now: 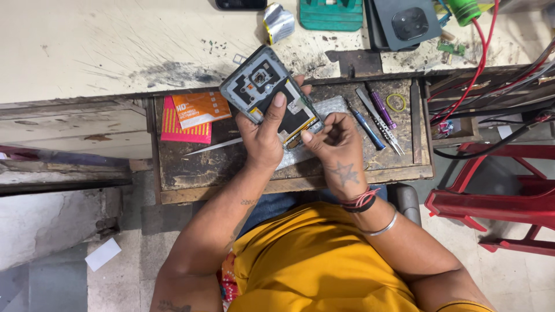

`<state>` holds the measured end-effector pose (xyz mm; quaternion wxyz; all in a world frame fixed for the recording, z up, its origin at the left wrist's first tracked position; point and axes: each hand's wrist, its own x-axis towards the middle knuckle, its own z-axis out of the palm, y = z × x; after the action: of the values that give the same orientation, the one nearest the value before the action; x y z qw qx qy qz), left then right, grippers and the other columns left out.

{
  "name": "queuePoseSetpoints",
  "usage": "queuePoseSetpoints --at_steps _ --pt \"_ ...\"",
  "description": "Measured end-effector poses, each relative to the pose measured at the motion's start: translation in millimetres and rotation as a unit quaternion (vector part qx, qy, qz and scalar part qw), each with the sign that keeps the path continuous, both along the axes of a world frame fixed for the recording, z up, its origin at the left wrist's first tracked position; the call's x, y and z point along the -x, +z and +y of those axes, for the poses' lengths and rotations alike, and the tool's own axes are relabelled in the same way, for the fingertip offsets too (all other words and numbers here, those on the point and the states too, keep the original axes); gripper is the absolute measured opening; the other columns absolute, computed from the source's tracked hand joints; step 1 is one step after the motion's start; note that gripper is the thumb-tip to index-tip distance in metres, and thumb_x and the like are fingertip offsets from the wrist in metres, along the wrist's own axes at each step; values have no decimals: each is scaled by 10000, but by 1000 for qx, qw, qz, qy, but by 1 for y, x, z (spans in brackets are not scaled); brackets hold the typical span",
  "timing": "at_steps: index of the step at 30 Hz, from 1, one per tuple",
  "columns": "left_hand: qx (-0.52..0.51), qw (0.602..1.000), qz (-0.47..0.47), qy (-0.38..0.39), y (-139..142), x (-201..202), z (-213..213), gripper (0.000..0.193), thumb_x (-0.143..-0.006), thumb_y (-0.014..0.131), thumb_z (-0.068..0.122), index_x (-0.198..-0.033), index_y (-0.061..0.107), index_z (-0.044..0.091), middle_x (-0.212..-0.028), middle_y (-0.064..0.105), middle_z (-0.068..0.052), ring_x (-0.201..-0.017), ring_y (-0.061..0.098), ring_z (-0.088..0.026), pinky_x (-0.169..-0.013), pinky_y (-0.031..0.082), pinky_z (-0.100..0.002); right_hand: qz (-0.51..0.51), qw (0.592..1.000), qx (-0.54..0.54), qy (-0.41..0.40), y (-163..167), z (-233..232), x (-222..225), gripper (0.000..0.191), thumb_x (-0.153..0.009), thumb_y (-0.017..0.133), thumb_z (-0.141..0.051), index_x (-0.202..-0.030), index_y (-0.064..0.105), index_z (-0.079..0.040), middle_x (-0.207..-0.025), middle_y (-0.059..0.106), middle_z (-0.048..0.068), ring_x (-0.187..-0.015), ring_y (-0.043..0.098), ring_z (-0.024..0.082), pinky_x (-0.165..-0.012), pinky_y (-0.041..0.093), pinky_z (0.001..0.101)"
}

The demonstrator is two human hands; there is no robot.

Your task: The person pries open the back of a smartphone on a workbench, uses a pry tool to lift the battery and internal components, removes the back cover and midframe, and works the motherboard free with a metal tool, setting parts aside on the bench.

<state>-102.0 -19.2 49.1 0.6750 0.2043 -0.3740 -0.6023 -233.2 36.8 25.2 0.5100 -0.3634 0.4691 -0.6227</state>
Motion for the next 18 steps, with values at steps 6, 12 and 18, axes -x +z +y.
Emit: queuePoseSetpoints --at_steps 6,12,18 --pt "-14 1000 15 18 -1 1 3 366 -1072 642 130 -1361 550 -74 -1261 701 -241 -1124 730 -309 -962 619 -420 -50 998 -45 10 0 3 -10 236 -932 774 -119 -1029 577 -34 -870 630 3 -735 636 83 -692 557 237" --pt "-6 999 10 42 0 3 3 392 -1074 642 149 -1368 544 -91 -1279 695 -264 -1113 728 -316 -969 614 -427 -31 998 -52 14 -1 4 -11 217 -958 740 -161 -1028 581 -30 -868 648 17 -714 638 92 -682 557 238" --pt "9 999 26 42 3 5 4 426 -1077 636 159 -1397 510 -93 -1301 676 -268 -1143 719 -335 -1007 605 -439 -62 995 -84 1 1 10 -20 275 -1000 722 -225 -933 551 -21 -795 659 46 -665 668 121 -652 566 252"
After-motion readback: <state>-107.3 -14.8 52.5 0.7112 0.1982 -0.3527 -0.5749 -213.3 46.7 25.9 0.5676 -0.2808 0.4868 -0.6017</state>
